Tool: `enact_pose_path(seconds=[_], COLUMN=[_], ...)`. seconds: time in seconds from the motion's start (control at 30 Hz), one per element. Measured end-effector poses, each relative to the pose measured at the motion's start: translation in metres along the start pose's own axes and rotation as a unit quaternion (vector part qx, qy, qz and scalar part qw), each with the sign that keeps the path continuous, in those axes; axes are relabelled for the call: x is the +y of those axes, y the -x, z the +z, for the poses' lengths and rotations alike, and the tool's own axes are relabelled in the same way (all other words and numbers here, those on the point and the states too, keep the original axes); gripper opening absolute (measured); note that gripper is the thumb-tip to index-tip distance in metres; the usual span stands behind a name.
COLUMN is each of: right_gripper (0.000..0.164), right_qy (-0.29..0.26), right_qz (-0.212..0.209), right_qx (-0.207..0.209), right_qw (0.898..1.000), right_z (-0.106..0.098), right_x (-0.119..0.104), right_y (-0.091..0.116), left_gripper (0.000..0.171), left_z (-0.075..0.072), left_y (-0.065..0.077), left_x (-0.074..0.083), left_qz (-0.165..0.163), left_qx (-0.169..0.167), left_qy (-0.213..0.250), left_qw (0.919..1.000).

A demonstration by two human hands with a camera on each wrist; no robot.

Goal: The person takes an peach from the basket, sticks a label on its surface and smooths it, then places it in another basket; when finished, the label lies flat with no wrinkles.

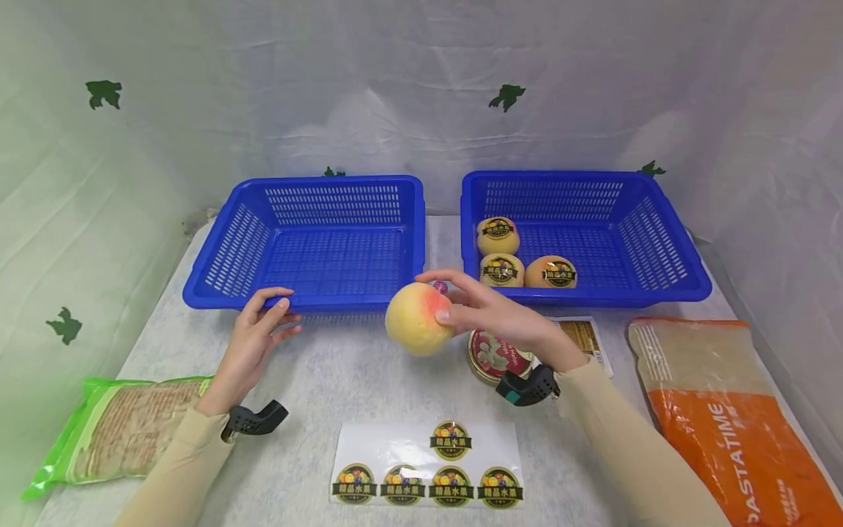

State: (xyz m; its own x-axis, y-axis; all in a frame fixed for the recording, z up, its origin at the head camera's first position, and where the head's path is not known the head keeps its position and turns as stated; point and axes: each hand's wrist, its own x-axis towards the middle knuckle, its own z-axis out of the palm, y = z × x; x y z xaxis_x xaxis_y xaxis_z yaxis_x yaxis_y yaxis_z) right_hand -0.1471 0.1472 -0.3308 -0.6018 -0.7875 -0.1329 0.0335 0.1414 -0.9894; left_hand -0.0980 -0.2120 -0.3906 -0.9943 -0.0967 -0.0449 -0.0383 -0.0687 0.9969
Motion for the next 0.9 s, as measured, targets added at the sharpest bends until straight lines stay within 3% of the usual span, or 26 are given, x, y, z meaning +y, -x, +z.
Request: enact_pose_path(seconds=[0.27, 0.43, 0.63, 0.77, 0.9], right_gripper=[0.048, 0.048, 0.051, 0.056, 0.057], right_qy=[0.018, 0.057, 0.098, 0.175, 0.272], right_qz=[0.029, 0.039, 0.003, -0.033, -0.036], right_qx=[-0.007, 0.009, 0.036, 0.093, 0.144], right_qw=[0.999, 0.998, 0.995, 0.98, 0.951], right_z=[0.021, 0.034, 0.047, 0.055, 0.061], right_x=[0.038, 0.064, 0.075, 0.075, 0.076], right_y=[-0.001, -0.009, -0.014, -0.013, -0.012], left_gripper=[0.038, 0.039, 0.037, 0.036, 0.035], left_z=[0.001, 0.009, 0.02, 0.027, 0.033], left_y=[0.006, 0.01, 0.017, 0.022, 0.025], left_x=[0.0, 0.002, 0.001, 0.0, 0.0], left_qz=[-0.004, 0.019, 0.041, 0.037, 0.031], left_qx=[-0.014, -0.035, -0.078, -0.107, -0.128], left_qy=[-0.034, -0.048, -0.063, -0.063, -0.057], left_qw=[0.9993, 0.998, 0.9941, 0.9916, 0.9896])
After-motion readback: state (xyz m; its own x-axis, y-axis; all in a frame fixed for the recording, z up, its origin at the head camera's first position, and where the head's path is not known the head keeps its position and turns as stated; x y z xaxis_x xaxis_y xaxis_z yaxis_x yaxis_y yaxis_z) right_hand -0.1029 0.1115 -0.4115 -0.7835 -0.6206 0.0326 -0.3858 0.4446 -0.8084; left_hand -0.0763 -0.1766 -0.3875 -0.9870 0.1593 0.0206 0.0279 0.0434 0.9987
